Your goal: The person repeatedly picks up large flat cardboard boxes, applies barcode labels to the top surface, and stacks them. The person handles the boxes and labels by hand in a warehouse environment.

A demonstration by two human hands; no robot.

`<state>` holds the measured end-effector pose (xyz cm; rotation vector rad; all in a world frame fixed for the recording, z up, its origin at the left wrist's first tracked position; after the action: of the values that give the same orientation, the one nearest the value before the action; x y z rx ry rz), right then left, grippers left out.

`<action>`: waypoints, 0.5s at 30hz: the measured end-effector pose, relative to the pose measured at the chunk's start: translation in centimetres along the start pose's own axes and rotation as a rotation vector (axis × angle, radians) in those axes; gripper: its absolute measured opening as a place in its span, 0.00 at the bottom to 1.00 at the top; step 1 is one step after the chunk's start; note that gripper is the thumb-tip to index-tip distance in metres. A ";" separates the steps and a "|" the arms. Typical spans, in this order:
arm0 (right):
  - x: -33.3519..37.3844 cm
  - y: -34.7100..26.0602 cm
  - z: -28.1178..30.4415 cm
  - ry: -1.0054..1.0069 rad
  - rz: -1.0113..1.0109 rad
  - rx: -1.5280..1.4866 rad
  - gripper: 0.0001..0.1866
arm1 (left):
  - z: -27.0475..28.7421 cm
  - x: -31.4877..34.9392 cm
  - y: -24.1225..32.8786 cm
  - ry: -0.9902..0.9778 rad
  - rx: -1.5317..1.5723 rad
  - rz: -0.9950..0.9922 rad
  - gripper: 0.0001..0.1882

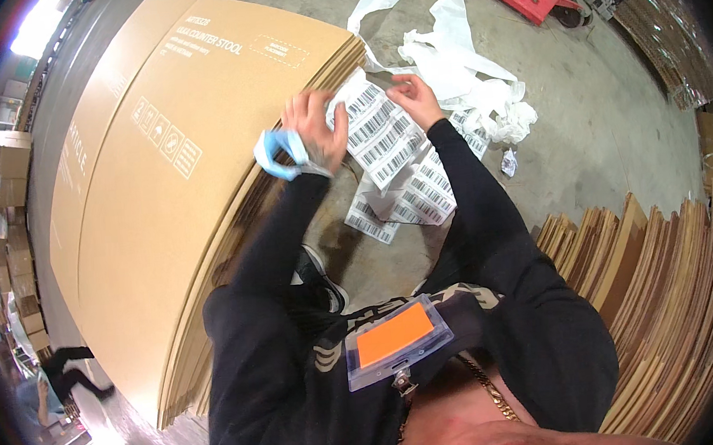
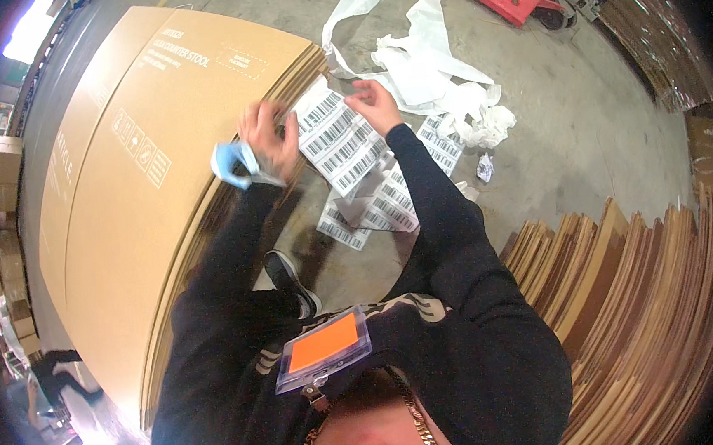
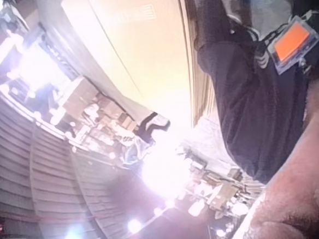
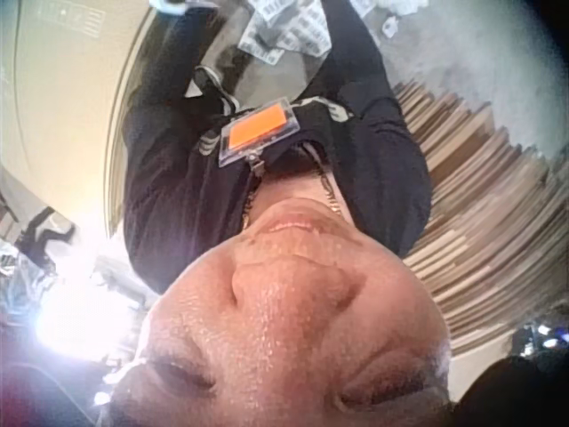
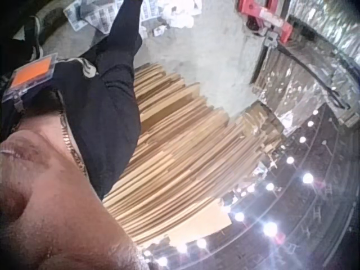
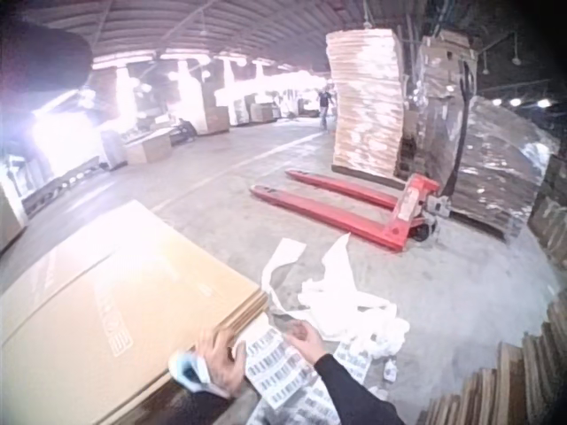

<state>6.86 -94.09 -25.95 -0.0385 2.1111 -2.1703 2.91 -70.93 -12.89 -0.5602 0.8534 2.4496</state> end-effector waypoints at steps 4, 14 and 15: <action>-3.5 -3.8 -4.2 -0.051 0.005 0.389 0.20 | -3.0 7.8 -4.3 0.164 0.490 0.864 0.20; -5.1 -6.8 -6.5 -0.076 -0.026 1.083 0.11 | -7.9 6.0 -9.6 0.121 0.934 1.057 0.19; -5.2 -6.7 -6.7 -0.072 -0.010 1.102 0.11 | -7.9 6.2 -10.0 0.138 0.906 1.045 0.18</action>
<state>10.99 -86.72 -19.19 -0.0270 0.6484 -2.9195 5.26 -67.39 -26.42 0.1308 2.5916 2.3538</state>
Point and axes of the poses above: each hand's wrist, its own x-axis away from the middle knuckle, its own z-axis out of the back of the hand, y = z × x, the point moved 3 cm from there along -x, towards the middle knuckle, and after that the axes turned 11 degrees about -y, right-handed, at the moved point
